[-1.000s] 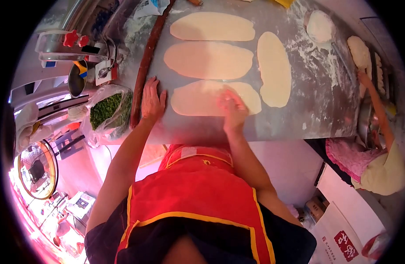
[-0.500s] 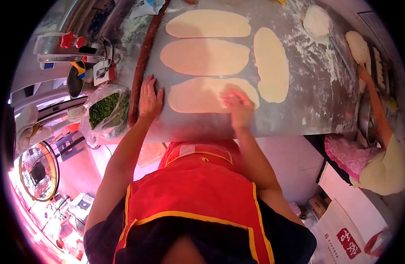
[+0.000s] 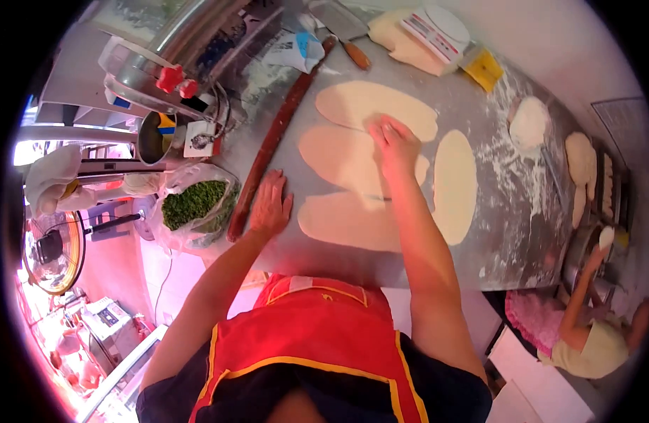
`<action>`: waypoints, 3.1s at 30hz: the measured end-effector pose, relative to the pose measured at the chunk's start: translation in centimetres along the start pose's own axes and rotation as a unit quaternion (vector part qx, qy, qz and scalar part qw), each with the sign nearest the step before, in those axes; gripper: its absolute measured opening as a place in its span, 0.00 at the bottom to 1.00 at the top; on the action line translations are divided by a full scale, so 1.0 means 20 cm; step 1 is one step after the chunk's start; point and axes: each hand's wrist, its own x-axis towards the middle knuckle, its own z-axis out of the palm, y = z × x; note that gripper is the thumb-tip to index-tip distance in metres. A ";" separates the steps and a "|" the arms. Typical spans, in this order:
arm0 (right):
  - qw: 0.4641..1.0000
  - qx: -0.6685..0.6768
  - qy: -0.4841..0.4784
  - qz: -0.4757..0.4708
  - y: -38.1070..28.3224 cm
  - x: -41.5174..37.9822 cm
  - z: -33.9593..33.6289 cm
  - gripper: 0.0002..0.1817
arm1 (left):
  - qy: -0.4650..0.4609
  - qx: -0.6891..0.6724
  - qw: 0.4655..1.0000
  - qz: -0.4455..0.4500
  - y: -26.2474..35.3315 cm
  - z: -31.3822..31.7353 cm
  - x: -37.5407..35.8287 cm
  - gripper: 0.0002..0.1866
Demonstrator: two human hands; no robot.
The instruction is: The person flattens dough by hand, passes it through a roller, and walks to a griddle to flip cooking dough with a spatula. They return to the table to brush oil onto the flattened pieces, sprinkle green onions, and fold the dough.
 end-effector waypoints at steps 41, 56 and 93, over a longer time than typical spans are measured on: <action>0.970 -0.122 0.161 -0.132 -0.39 0.07 -0.94 0.07 | 0.005 0.039 0.999 0.031 0.02 0.03 0.02 0.23; 0.940 -0.318 0.087 -0.082 -0.43 -0.17 -1.18 0.09 | 0.002 0.090 0.995 0.050 0.05 0.05 0.00 0.22; 0.960 -0.243 0.044 -0.129 -0.22 0.20 -0.23 0.11 | 0.014 0.014 1.000 0.002 -0.02 0.04 0.00 0.23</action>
